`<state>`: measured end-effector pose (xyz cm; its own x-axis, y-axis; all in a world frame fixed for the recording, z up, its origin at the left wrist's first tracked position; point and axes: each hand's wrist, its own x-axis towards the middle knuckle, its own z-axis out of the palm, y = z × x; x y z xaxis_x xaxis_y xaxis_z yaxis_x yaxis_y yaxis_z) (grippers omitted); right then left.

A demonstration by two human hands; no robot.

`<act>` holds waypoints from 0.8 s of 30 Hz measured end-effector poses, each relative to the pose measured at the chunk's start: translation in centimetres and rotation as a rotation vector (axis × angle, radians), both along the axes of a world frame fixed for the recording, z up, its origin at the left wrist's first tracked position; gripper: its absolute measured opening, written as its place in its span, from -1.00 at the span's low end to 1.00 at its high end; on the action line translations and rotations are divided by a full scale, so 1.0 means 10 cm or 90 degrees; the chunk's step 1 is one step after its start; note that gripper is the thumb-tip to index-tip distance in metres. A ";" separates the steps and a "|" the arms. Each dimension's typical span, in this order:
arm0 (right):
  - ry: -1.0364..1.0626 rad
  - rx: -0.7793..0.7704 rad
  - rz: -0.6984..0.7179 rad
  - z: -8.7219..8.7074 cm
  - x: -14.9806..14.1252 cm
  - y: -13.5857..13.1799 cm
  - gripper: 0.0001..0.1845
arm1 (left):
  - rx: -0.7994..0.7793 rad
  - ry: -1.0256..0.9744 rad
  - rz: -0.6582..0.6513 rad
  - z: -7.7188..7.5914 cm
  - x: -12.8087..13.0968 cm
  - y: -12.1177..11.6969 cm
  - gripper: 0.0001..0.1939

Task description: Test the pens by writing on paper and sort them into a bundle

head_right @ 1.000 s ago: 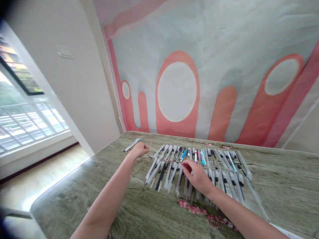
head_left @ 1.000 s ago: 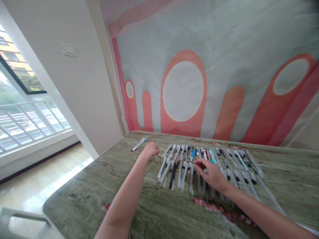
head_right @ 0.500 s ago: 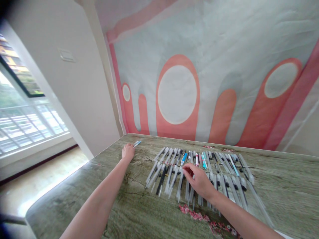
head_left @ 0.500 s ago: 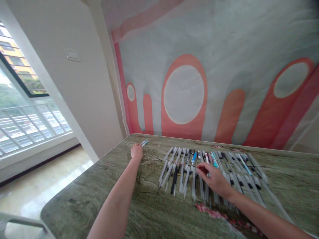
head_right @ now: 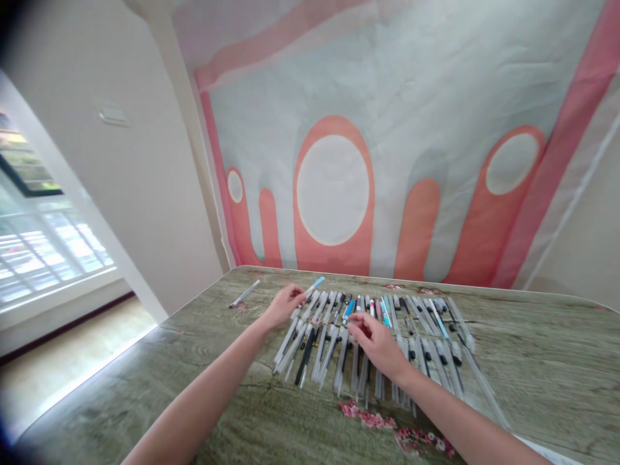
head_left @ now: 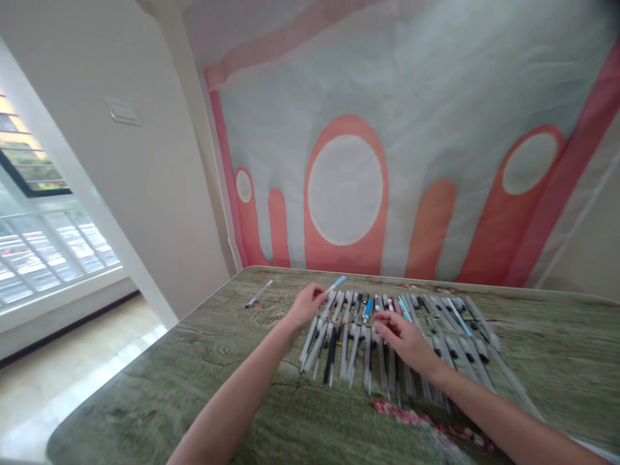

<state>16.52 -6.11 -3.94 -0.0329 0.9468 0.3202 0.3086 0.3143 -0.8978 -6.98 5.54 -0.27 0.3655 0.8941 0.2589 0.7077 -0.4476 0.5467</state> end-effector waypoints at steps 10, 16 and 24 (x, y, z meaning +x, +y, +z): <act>0.188 -0.017 -0.104 0.14 0.15 0.09 -0.50 | -0.178 -0.145 -0.218 0.04 0.89 -0.57 -0.69; 0.128 -0.011 -0.082 0.12 0.12 0.08 -0.51 | -0.267 -0.148 -0.257 0.07 1.08 -0.57 -0.59; 0.102 -0.016 -0.080 0.13 0.11 0.06 -0.48 | -0.160 -0.116 -0.210 -0.01 1.06 -0.61 -0.53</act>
<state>17.59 -5.50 -2.69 0.1351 0.9480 0.2882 0.1962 0.2596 -0.9456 3.65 -0.56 -0.42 0.6097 0.7809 0.1359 0.4313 -0.4708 0.7696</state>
